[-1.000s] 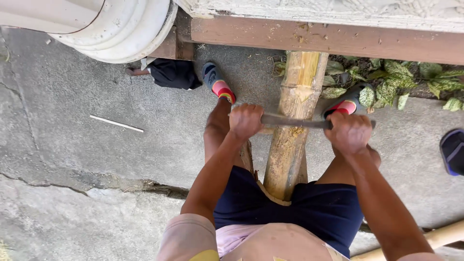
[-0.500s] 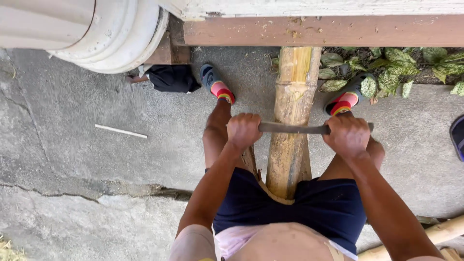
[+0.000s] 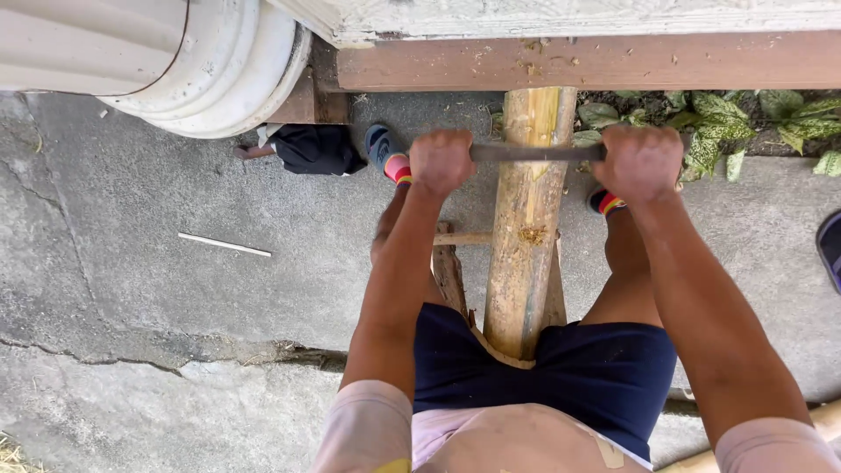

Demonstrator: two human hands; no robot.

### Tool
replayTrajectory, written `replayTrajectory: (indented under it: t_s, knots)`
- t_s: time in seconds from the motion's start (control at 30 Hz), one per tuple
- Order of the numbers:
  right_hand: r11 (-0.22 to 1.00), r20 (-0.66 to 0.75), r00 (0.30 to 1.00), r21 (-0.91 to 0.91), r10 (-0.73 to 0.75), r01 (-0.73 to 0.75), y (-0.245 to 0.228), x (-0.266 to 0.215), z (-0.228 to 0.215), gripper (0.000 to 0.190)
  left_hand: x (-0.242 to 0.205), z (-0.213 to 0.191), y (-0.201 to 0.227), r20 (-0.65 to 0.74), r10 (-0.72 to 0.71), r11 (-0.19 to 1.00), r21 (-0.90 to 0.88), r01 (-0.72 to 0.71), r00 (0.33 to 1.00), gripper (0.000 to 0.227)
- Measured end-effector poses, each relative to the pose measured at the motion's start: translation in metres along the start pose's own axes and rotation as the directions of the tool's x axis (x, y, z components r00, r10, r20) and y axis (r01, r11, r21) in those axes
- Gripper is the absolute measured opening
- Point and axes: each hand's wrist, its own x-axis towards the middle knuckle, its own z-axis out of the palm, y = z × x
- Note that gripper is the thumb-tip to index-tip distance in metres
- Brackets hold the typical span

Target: The person is using a two-handled drawknife or scraper to shave the outer layer of a bamboo pole while sitting on a wooden frame.

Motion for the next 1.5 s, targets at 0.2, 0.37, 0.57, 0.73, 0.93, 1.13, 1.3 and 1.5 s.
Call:
replayTrajectory:
  t_s: [0.2,0.37,0.57,0.73,0.93,1.13,1.3,1.5]
  knots:
    - [0.990,-0.005,1.000,0.140,0.020,-0.019,-0.038,-0.090,-0.009,0.038,-0.097,-0.010,0.039,0.142,-0.028,0.997,-0.063,0.038,0.989,0.019]
    - [0.978,-0.116,0.993,0.206,0.014,0.010,-0.020,-0.062,0.008,0.045,-0.071,0.006,0.020,0.094,0.011,1.000,0.013,-0.012,0.996,0.014]
    - [0.992,-0.096,0.994,0.123,0.043,-0.031,0.004,-0.007,0.008,0.039,0.008,0.006,0.000,-0.003,0.053,0.998,0.043,-0.052,0.999,0.013]
    - [0.990,-0.115,0.992,0.138,0.051,-0.035,-0.011,-0.037,0.004,0.049,-0.029,-0.002,0.015,0.024,0.019,1.000,0.000,-0.019,1.000,0.011]
    - [0.978,-0.019,0.999,0.204,0.038,-0.033,-0.044,-0.108,-0.015,0.026,-0.115,-0.014,0.047,0.165,-0.026,0.999,-0.026,0.030,0.986,0.014]
    - [0.955,-0.067,0.997,0.297,0.028,-0.006,-0.031,-0.083,-0.002,0.028,-0.095,-0.008,0.038,0.124,0.015,1.000,-0.013,-0.013,0.992,0.010]
    - [1.000,-0.035,0.999,0.002,0.024,-0.024,0.021,0.018,0.014,0.044,0.046,-0.006,0.010,0.394,-0.191,0.981,0.113,0.158,0.899,0.011]
    - [0.994,-0.045,0.998,0.099,0.049,-0.045,0.017,0.003,0.018,0.041,0.027,0.003,0.008,0.137,-0.019,0.997,0.083,0.008,0.990,0.008]
